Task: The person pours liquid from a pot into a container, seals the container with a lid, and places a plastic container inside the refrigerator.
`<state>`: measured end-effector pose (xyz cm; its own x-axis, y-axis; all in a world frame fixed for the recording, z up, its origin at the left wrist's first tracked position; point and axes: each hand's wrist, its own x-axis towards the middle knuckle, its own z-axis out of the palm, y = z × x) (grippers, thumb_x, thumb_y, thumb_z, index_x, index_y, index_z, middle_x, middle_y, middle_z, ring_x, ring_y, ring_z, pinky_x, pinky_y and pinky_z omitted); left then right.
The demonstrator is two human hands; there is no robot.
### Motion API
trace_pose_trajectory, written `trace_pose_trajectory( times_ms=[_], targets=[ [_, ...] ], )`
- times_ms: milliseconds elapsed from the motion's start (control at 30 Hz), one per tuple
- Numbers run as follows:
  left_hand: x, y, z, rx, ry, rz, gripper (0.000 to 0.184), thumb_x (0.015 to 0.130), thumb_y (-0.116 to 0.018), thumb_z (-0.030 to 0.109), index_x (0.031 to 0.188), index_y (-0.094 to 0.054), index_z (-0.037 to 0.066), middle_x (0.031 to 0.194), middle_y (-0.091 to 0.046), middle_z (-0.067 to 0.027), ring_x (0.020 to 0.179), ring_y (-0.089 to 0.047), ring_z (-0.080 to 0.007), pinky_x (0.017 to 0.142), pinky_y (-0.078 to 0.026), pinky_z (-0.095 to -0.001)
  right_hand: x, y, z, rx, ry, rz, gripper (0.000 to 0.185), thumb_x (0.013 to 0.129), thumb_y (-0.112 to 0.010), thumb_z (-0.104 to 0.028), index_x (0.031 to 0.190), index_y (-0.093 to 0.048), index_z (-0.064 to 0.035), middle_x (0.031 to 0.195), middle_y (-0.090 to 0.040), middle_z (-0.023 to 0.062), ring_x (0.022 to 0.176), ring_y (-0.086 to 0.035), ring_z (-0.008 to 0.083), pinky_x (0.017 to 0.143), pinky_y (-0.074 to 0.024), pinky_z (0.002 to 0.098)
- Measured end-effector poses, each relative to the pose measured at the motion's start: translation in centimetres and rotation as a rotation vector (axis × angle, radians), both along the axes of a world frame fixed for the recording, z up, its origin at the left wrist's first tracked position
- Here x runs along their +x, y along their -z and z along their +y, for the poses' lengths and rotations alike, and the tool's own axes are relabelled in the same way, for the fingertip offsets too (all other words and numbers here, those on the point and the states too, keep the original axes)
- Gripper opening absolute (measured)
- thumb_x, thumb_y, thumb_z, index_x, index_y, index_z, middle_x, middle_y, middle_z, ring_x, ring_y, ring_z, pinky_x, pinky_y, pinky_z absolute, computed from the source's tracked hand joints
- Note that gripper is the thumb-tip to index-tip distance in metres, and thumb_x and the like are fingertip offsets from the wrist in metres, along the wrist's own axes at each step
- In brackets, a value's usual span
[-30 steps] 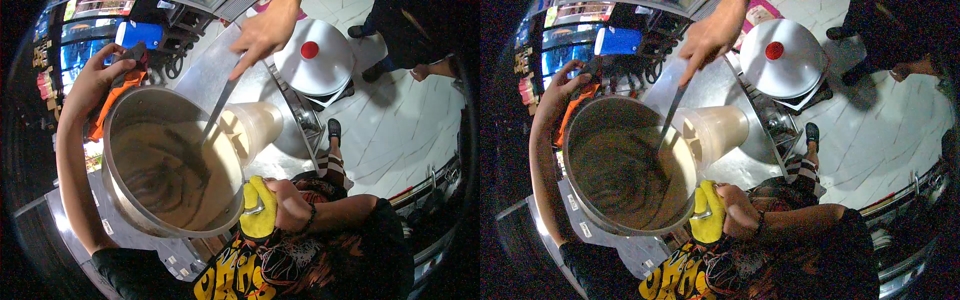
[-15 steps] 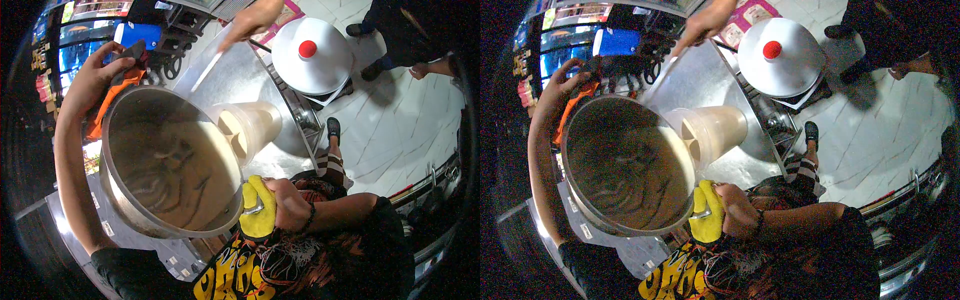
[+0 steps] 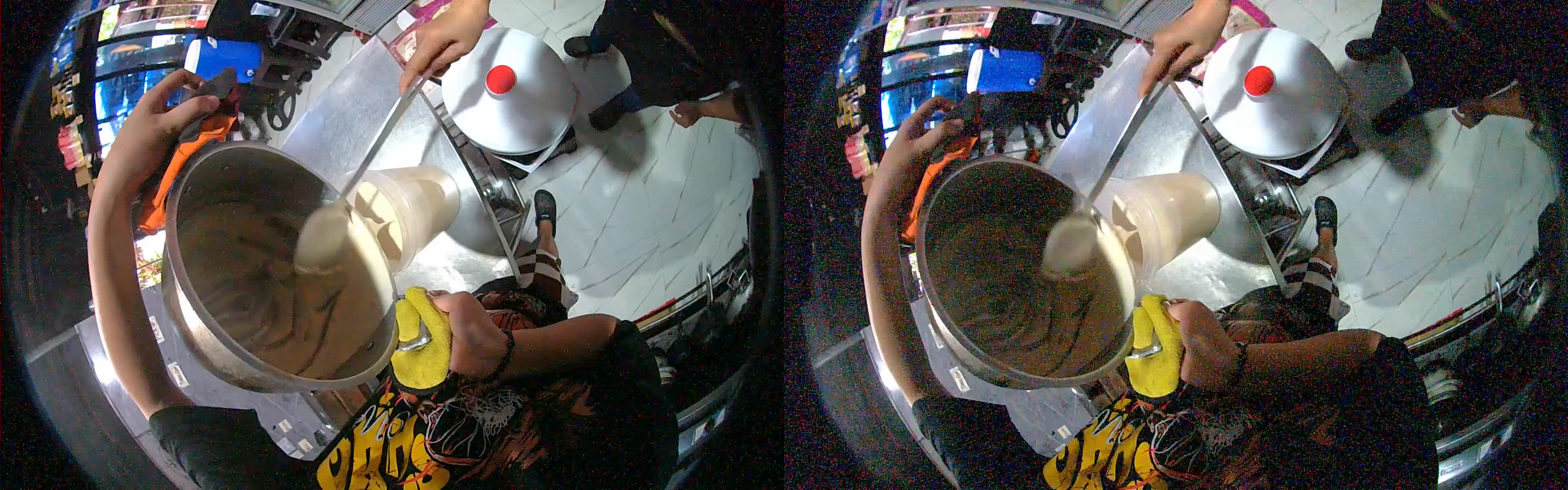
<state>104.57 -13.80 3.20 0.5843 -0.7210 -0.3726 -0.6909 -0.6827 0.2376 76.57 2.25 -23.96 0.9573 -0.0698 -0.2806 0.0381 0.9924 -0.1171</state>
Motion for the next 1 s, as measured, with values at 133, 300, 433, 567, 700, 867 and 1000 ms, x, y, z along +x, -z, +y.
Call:
trace_pose_trajectory(
  times_ms=[133, 300, 433, 567, 700, 867, 1000],
  targets=[
    [-0.9, 0.0, -0.1, -0.007, -0.018, -0.008, 0.027, 0.079, -0.064, 0.022, 0.095, -0.053, 0.004, 0.081, -0.060, -0.0068, 0.070, -0.056, -0.0087, 0.064, -0.045, -0.0212, -0.7, -1.6, -2.8, -0.078, -0.075, -0.107, 0.026, 0.090, -0.037, -0.018, 0.106, -0.048, -0.0012, 0.098, -0.056, 0.0130, 0.092, -0.057, 0.0259, 0.085, -0.0468, 0.0420],
    [-0.9, 0.1, -0.2, -0.006, -0.006, -0.033, 0.027, 0.079, -0.064, 0.022, 0.095, -0.053, 0.004, 0.081, -0.060, -0.0066, 0.071, -0.056, -0.0091, 0.064, -0.044, -0.0218, -0.7, -3.0, -3.9, -0.078, -0.131, -0.087, 0.025, 0.090, -0.035, -0.017, 0.105, -0.049, -0.0026, 0.097, -0.057, 0.0120, 0.090, -0.058, 0.0259, 0.085, -0.0466, 0.0425],
    [-1.1, 0.0, -0.2, 0.001, -0.021, -0.032, 0.028, 0.078, -0.065, 0.023, 0.096, -0.053, 0.004, 0.082, -0.060, -0.0068, 0.071, -0.056, -0.0094, 0.064, -0.044, -0.0219, -0.4, -1.6, -2.2, -0.197, -0.051, -0.078, 0.025, 0.089, -0.035, -0.016, 0.104, -0.050, -0.0029, 0.097, -0.057, 0.0118, 0.090, -0.058, 0.0260, 0.085, -0.0461, 0.0434],
    [-0.9, 0.0, -0.1, 0.014, -0.039, -0.040, 0.028, 0.078, -0.065, 0.024, 0.096, -0.053, 0.006, 0.082, -0.060, -0.0065, 0.071, -0.056, -0.0094, 0.064, -0.044, -0.0216, -0.4, -2.0, -2.4, -0.176, -0.057, -0.095, 0.025, 0.089, -0.036, -0.016, 0.105, -0.050, -0.0027, 0.098, -0.057, 0.0121, 0.091, -0.057, 0.0264, 0.087, -0.0451, 0.0444],
    [-0.3, 0.0, 0.2, -0.001, -0.044, 0.017, 0.028, 0.078, -0.064, 0.024, 0.095, -0.053, 0.006, 0.081, -0.060, -0.0064, 0.070, -0.056, -0.0093, 0.063, -0.044, -0.0209, -0.1, 0.0, 0.0, -0.093, -0.035, -0.040, 0.026, 0.089, -0.036, -0.015, 0.106, -0.050, -0.0022, 0.099, -0.057, 0.0127, 0.092, -0.057, 0.0268, 0.087, -0.0448, 0.0444],
    [-0.2, 0.2, -0.2, 0.023, 0.033, -0.061, 0.029, 0.079, -0.064, 0.027, 0.095, -0.053, 0.005, 0.081, -0.060, -0.0071, 0.074, -0.054, -0.0098, 0.067, -0.042, -0.0217, -0.6, -2.1, -3.2, -0.243, -0.111, -0.095, 0.026, 0.089, -0.036, -0.015, 0.107, -0.049, -0.0010, 0.099, -0.057, 0.0137, 0.093, -0.057, 0.0268, 0.087, -0.0453, 0.0440],
    [0.3, 0.3, -0.3, 0.020, 0.070, -0.064, 0.030, 0.078, -0.063, 0.028, 0.096, -0.053, 0.005, 0.081, -0.059, -0.0071, 0.076, -0.053, -0.0103, 0.070, -0.041, -0.0227, -0.5, -2.7, -3.6, -0.075, -0.138, -0.076, 0.026, 0.090, -0.036, -0.016, 0.106, -0.049, -0.0006, 0.099, -0.056, 0.0139, 0.093, -0.057, 0.0266, 0.087, -0.0456, 0.0437]
  ],
)
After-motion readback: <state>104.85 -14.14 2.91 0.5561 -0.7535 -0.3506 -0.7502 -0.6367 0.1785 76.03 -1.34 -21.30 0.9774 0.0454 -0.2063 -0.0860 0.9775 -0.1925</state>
